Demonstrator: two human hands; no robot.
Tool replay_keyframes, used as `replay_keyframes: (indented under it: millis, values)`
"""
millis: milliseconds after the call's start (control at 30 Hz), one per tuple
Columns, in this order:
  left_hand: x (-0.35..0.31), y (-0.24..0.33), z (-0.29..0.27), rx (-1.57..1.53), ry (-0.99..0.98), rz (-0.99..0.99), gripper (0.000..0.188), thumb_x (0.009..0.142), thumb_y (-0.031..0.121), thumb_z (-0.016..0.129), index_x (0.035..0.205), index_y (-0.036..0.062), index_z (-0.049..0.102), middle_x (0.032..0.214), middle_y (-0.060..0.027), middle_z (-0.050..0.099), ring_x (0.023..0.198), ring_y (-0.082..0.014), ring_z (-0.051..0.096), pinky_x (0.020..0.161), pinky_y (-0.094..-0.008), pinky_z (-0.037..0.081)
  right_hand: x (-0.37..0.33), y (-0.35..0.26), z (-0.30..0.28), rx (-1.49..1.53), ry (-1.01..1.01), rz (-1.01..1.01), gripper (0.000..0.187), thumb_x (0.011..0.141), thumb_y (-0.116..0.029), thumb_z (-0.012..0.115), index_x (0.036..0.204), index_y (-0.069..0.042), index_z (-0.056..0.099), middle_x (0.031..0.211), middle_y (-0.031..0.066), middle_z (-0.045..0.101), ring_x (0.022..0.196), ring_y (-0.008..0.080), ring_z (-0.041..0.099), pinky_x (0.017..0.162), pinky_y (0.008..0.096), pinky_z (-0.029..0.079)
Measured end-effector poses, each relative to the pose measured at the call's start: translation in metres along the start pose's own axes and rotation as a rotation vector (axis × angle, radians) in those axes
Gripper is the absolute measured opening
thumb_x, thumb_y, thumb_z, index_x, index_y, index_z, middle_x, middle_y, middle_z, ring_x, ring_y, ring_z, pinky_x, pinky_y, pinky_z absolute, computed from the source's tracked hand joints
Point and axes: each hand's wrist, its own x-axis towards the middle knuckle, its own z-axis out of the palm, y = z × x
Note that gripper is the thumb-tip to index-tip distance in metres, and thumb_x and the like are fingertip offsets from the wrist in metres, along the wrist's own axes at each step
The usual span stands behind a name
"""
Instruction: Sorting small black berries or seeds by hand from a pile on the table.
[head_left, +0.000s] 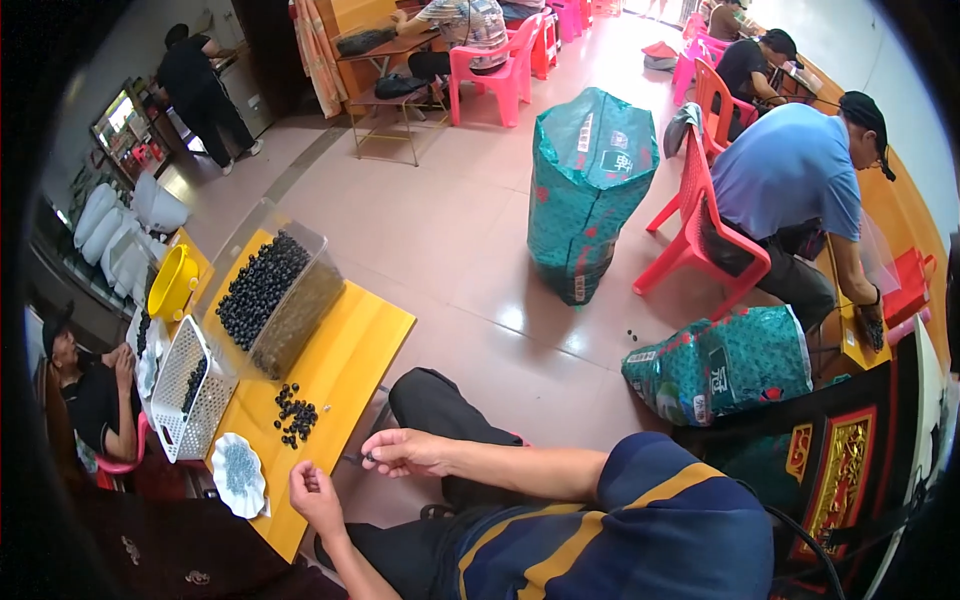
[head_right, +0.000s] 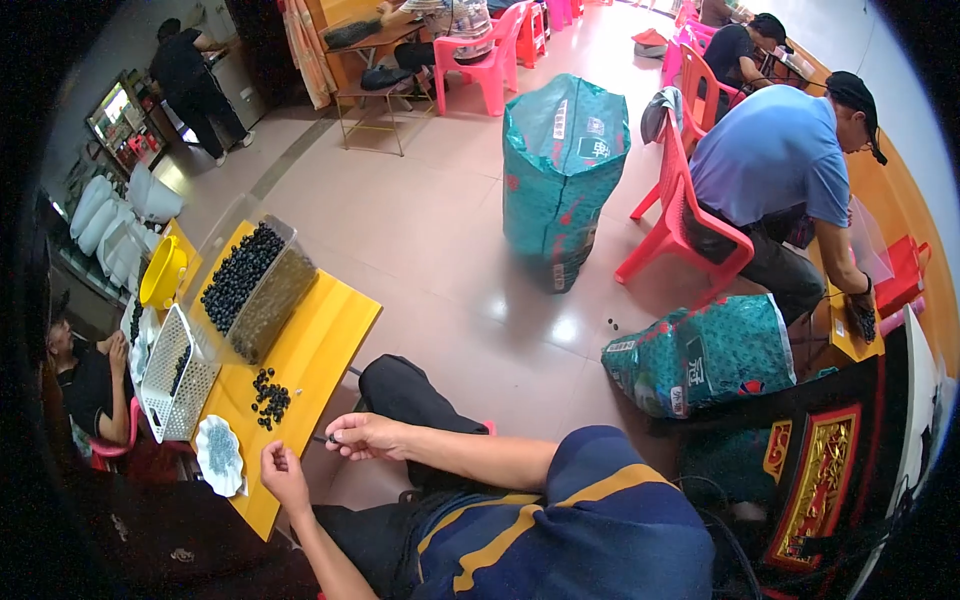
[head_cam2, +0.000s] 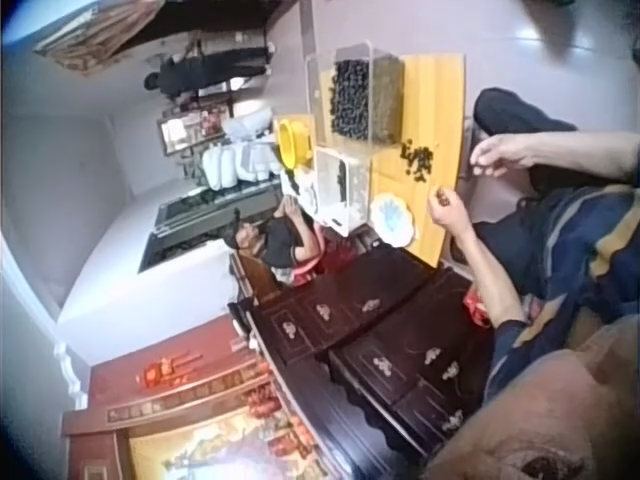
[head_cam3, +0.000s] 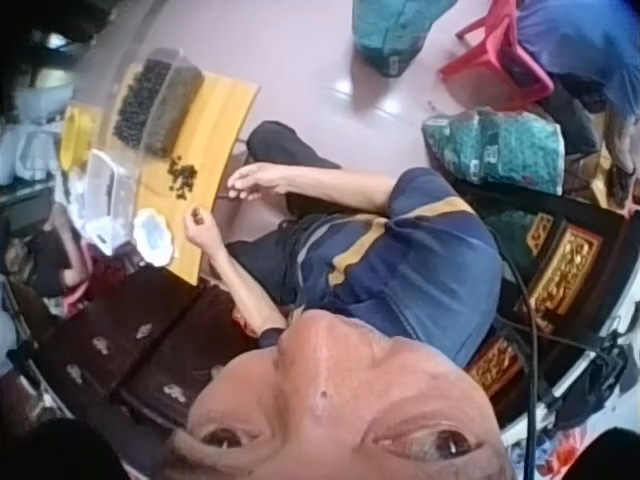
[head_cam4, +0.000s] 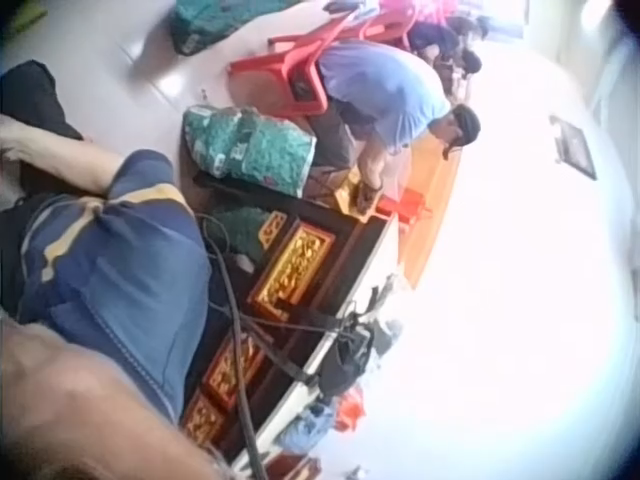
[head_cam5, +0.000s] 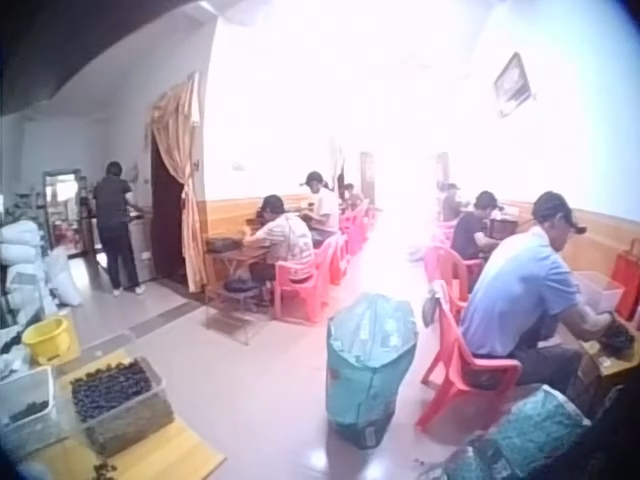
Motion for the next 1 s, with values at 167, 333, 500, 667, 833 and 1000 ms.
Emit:
replay_keyframes:
  millis: [167, 333, 500, 667, 833, 1000]
  values:
    - [-0.038, 0.077, -0.004, -0.263, -0.226, 0.097, 0.011, 0.080, -0.004, 0.066, 0.080, 0.0032, 0.058, 0.078, -0.0054, 0.061, 0.066, -0.0154, 0.058, 0.062, -0.0271, 0.049, 0.010, 0.007, -0.011, 0.228, 0.000, -0.024, 0.022, 0.095, -0.019, 0.068, 0.116, -0.015, 0.062, 0.111, 0.0005, 0.070, 0.096, 0.0103, 0.066, 0.084, 0.0271, 0.055]
    - [-0.066, 0.111, 0.030, -0.318, -0.374, 0.185, 0.008, 0.080, 0.000, 0.072, 0.087, 0.0018, 0.068, 0.080, -0.0107, 0.067, 0.066, -0.0196, 0.067, 0.061, -0.0296, 0.053, 0.005, 0.005, -0.015, 0.399, -0.083, -0.098, 0.030, 0.096, -0.015, 0.066, 0.123, -0.008, 0.056, 0.115, 0.0090, 0.067, 0.101, 0.0205, 0.068, 0.092, 0.0369, 0.056]
    - [-0.079, 0.111, 0.047, -0.329, -0.243, 0.137, 0.013, 0.080, 0.001, 0.077, 0.089, 0.0022, 0.068, 0.081, -0.0113, 0.066, 0.064, -0.0212, 0.065, 0.059, -0.0309, 0.051, -0.003, -0.006, -0.012, 0.412, -0.099, -0.110, 0.029, 0.097, -0.014, 0.063, 0.124, -0.009, 0.056, 0.113, 0.0070, 0.067, 0.097, 0.0181, 0.068, 0.094, 0.0389, 0.055]
    - [-0.086, 0.106, 0.050, -0.384, -0.185, 0.059, 0.015, 0.077, -0.003, 0.077, 0.087, 0.0002, 0.067, 0.078, -0.0072, 0.066, 0.065, -0.0118, 0.060, 0.061, -0.0272, 0.049, -0.003, -0.003, -0.006, 0.423, -0.092, -0.102, 0.028, 0.096, -0.015, 0.064, 0.123, -0.012, 0.056, 0.112, 0.0047, 0.067, 0.095, 0.0163, 0.067, 0.092, 0.0385, 0.055]
    - [-0.083, 0.107, 0.050, -0.335, -0.184, 0.243, 0.018, 0.080, -0.006, 0.072, 0.097, 0.0011, 0.070, 0.084, -0.0120, 0.066, 0.078, -0.0268, 0.068, 0.074, -0.0319, 0.053, -0.003, -0.008, -0.006, 0.456, -0.105, -0.132, 0.024, 0.096, -0.016, 0.064, 0.120, -0.012, 0.058, 0.108, 0.0037, 0.064, 0.091, 0.0149, 0.064, 0.089, 0.0371, 0.056]
    - [-0.078, 0.102, 0.045, -0.300, -0.209, 0.223, 0.018, 0.080, -0.006, 0.071, 0.097, 0.0013, 0.070, 0.087, -0.0118, 0.067, 0.080, -0.0279, 0.068, 0.074, -0.0325, 0.053, -0.003, -0.004, -0.002, 0.424, -0.112, -0.133, 0.025, 0.097, -0.016, 0.064, 0.121, -0.012, 0.058, 0.108, 0.0051, 0.064, 0.092, 0.0161, 0.063, 0.090, 0.0371, 0.055]
